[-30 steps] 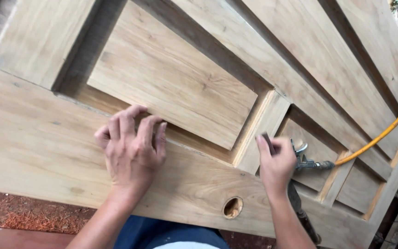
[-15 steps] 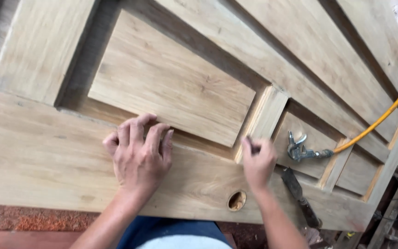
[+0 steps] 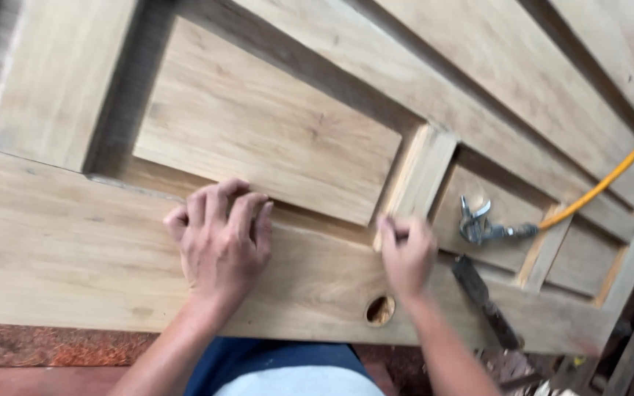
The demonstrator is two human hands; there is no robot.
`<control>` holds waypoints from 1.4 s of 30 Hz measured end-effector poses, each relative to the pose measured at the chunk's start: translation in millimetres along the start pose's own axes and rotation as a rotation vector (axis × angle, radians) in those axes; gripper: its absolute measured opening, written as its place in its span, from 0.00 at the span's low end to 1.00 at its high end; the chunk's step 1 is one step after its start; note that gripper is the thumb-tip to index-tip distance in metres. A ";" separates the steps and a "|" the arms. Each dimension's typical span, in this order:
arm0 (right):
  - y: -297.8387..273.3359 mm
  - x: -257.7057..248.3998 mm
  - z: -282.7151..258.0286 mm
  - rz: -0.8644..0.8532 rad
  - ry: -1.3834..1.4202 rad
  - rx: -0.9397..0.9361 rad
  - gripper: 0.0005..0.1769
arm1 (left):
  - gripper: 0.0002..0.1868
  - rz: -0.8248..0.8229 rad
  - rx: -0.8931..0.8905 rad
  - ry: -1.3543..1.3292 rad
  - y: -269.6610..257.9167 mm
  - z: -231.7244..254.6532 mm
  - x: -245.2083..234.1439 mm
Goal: Refining the surface and joints of a wooden door using a chisel and sandpaper, then clearing debris with an air gun.
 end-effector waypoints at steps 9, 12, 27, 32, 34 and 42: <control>-62.7 -48.1 62.7 -0.293 0.194 0.538 0.10 | 0.14 -0.367 0.454 -0.152 -45.0 58.9 48.7; -76.1 -60.5 63.2 -0.071 0.169 0.104 0.16 | 0.20 -0.424 0.546 -0.139 -68.2 110.1 73.3; -182.0 -126.1 213.4 -0.412 0.159 0.736 0.20 | 0.14 -0.504 0.563 -0.263 -69.3 137.0 76.8; -220.8 -72.9 110.2 -0.240 1.145 0.788 0.29 | 0.17 -0.556 0.626 -0.347 -84.2 127.6 73.0; -214.6 -61.5 68.9 -0.143 1.325 0.830 0.33 | 0.15 -0.532 0.634 -0.358 -86.7 127.5 69.0; -152.5 -39.7 -29.2 -0.137 1.224 0.871 0.44 | 0.22 -0.689 0.658 -0.357 -86.6 120.4 72.8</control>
Point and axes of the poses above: each hand's wrist, its own y-axis towards the middle knuckle, its own x-axis out of the palm, z = x × y, the point moved 7 cm from there along y, towards the middle knuckle, and after that the axes turned 1 degree about -x, right-handed, at the moved point
